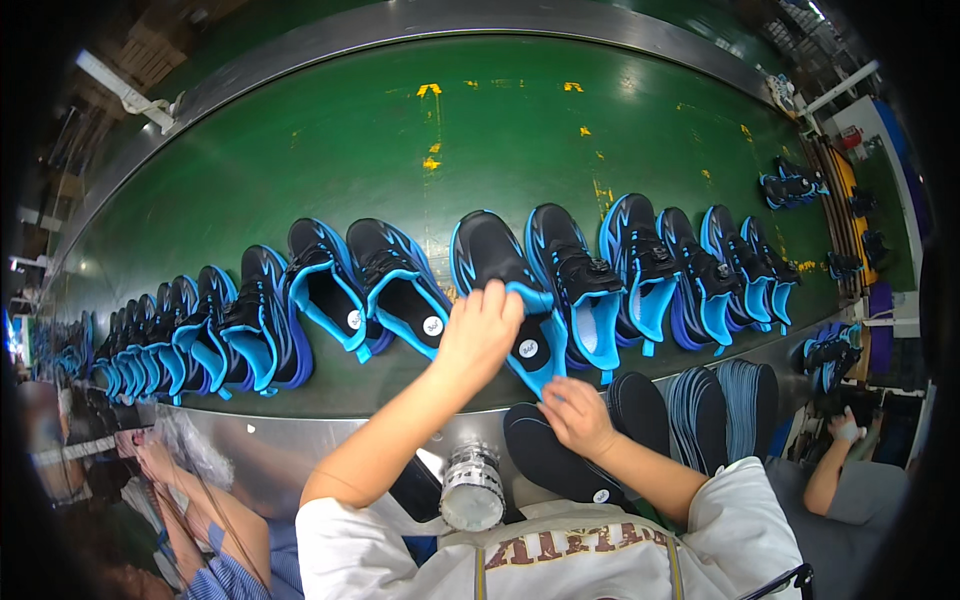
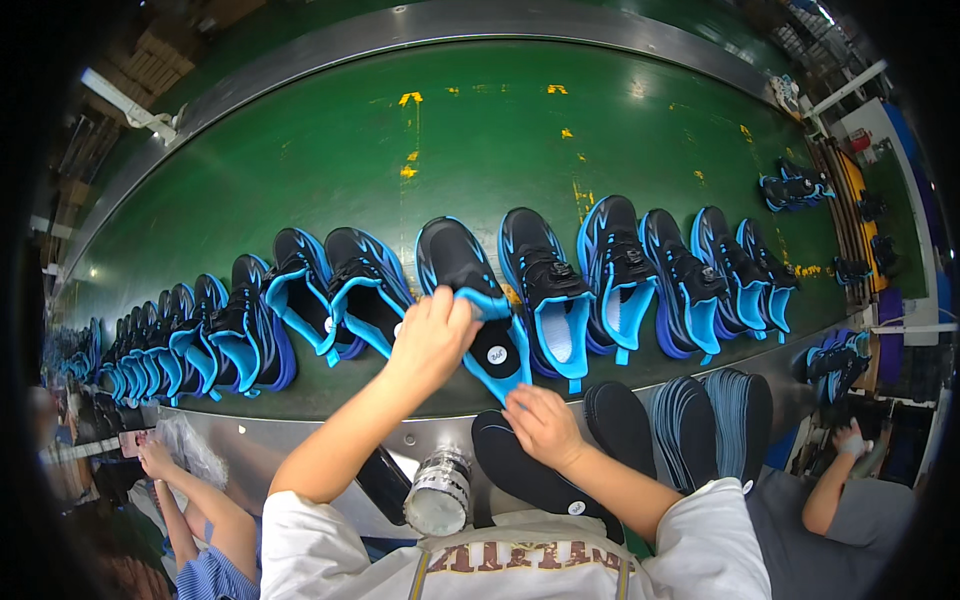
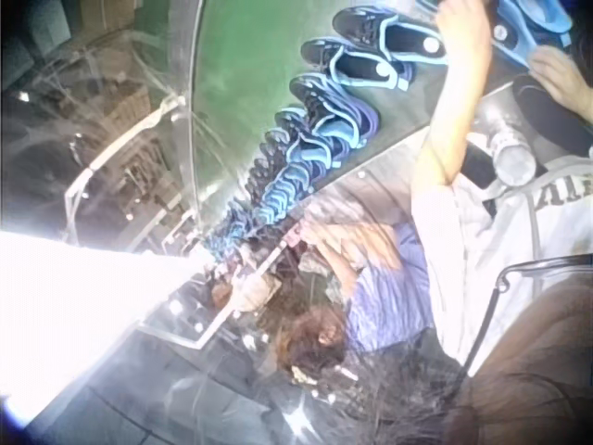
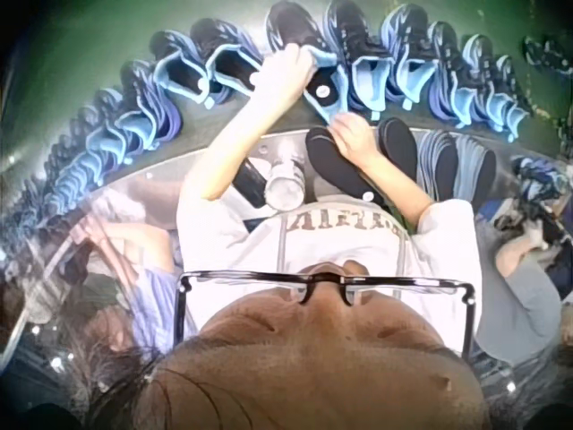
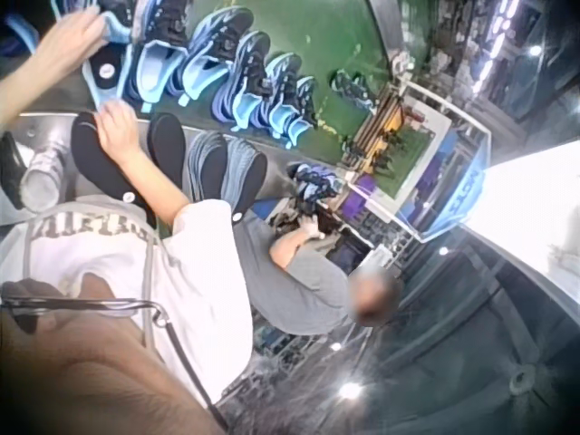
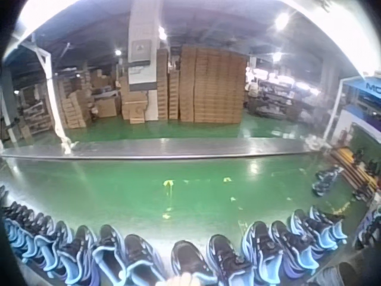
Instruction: The person takes insoles from a stack and inserts them into shoes by hand, then places the shoes forward along the conveyor belt.
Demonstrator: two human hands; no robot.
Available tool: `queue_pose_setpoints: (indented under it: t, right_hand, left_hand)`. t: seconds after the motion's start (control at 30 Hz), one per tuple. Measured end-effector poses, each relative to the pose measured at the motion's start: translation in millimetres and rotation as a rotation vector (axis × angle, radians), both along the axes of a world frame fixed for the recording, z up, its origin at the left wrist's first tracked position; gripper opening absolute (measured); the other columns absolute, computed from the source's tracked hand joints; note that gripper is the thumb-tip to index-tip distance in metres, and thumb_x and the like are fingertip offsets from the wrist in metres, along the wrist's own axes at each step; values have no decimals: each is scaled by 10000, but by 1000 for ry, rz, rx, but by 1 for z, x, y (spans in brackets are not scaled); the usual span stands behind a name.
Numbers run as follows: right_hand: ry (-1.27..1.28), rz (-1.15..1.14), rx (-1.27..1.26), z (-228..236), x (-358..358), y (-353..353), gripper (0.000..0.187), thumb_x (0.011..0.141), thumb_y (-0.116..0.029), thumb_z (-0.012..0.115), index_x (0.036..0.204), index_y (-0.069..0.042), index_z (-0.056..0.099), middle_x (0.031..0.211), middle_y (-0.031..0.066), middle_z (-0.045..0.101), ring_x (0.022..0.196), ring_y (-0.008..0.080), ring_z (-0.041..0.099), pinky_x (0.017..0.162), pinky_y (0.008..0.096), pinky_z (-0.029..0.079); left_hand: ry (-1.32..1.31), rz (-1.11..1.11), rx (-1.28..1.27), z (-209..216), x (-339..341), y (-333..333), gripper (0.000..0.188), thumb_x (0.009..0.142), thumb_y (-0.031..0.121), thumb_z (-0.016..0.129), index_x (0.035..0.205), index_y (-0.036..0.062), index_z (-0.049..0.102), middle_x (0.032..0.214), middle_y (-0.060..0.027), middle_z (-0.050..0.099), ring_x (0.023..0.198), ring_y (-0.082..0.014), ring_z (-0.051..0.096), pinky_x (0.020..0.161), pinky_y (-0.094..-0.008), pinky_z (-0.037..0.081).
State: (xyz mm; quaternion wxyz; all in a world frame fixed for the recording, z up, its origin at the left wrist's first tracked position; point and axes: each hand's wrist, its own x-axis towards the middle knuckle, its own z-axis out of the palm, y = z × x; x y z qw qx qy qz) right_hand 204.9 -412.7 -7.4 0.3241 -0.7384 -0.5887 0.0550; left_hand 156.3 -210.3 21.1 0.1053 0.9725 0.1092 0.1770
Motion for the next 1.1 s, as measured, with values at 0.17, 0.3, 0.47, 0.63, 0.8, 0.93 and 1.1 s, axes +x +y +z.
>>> queue_pose_setpoints:
  t: [0.17,0.3,0.47,0.63,0.8,0.93,1.1]
  right_hand:
    - [57,-16,-16,9,-1,-8,254,693,-57,599,940,-24,550,996,88,531,965,254,508,778,342,400]
    - [117,-65,96,37,7,17,308,685,-69,592,982,-21,529,1011,113,519,955,265,496,801,358,380]
    - [-44,-436,3,56,70,-1,418,646,-212,623,992,-9,505,976,131,519,952,289,465,830,385,334]
    - [-321,-180,-423,1,138,-51,351,665,-278,630,895,-31,533,818,104,549,844,240,506,794,358,347]
    - [-468,-350,-443,21,188,-56,393,651,-175,633,994,-40,497,895,100,529,910,237,477,791,349,361]
    - [-367,-336,-228,29,145,-67,395,670,-67,563,1059,-77,498,1017,140,471,971,294,454,826,382,374]
    - [-94,-374,-382,20,41,-146,401,682,-147,606,1062,-72,503,1057,177,459,977,335,438,824,396,376]
  left_hand:
    - [-57,-14,103,-1,4,5,168,674,175,563,730,72,443,688,-68,421,583,-218,474,510,-322,387]
    - [219,3,183,-34,15,46,173,757,233,512,783,68,465,723,-84,486,624,-230,554,516,-339,448]
    - [439,-125,245,-26,16,45,129,735,140,470,831,55,478,784,-88,504,677,-244,566,561,-366,463]
    - [524,-208,228,-19,28,45,143,741,119,461,863,43,466,829,-102,516,719,-262,572,586,-380,464]
    - [147,32,-148,-13,14,46,113,767,104,460,812,1,474,740,-102,540,631,-240,556,543,-335,434]
    - [-312,351,-1369,21,-1,27,238,822,210,441,715,26,548,506,26,399,400,-28,259,379,-200,212]
    - [-634,314,-1707,32,-41,12,310,788,157,469,511,119,336,478,19,360,378,-59,245,366,-218,184]
